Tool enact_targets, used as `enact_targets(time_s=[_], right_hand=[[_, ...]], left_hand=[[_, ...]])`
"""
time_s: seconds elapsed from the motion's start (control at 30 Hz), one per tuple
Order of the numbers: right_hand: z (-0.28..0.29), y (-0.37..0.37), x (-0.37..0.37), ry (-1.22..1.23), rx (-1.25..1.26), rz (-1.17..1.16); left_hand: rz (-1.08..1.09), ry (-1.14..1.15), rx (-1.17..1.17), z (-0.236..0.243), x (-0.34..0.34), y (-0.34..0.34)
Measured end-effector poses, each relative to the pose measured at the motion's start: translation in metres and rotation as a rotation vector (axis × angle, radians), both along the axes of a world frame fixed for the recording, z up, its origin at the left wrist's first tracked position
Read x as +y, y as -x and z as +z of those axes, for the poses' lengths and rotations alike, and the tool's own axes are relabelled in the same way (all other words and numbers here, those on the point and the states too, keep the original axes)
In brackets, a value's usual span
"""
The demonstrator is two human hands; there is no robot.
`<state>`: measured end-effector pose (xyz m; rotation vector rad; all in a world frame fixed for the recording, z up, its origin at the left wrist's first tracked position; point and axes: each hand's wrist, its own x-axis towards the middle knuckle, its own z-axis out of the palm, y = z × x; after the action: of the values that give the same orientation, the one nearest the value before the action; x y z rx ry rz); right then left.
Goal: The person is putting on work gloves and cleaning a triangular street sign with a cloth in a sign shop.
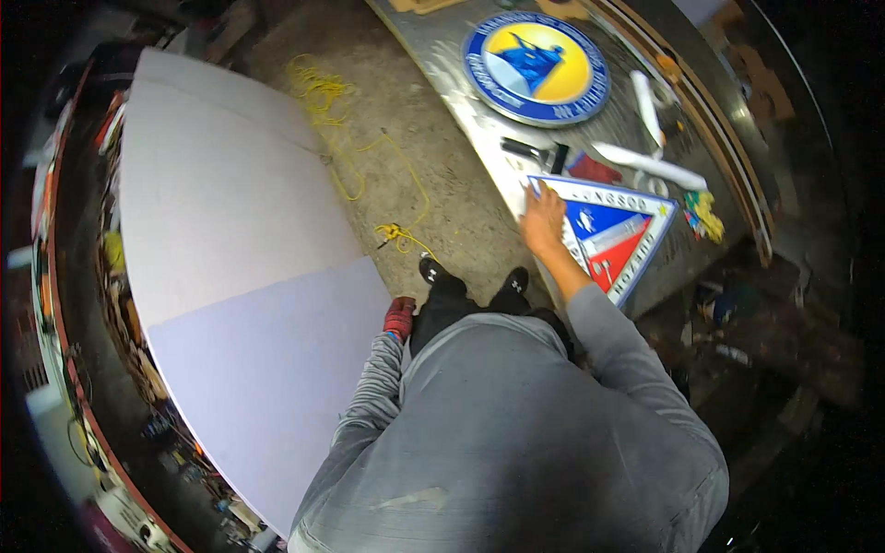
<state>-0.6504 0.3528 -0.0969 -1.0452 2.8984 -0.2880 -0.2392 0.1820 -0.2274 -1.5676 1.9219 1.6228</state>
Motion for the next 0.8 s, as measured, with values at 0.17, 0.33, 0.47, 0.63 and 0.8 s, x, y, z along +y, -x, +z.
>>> enact_targets(time_s=[0.17, 0.33, 0.47, 0.63, 0.8], right_hand=[[0.017, -0.009, -0.027, 0.030, -0.035, 0.053], [0.010, -0.018, -0.032, -0.207, -0.038, -0.239], [-0.009, -0.022, -0.023, -0.087, 0.065, -0.167], [0.004, -0.022, -0.021, -0.176, -0.021, -0.204], [0.021, -0.017, -0.009, -0.130, -0.076, -0.113]], left_hand=[[-0.098, 0.136, 0.081, -0.030, -0.042, -0.041], [-0.310, 0.030, 0.193, -0.066, -0.120, -0.100], [0.514, -0.396, 0.099, -0.046, -0.171, -0.112], [0.613, -0.366, 0.064, 0.010, -0.192, -0.083], [0.556, -0.321, 0.032, 0.038, -0.176, -0.061]])
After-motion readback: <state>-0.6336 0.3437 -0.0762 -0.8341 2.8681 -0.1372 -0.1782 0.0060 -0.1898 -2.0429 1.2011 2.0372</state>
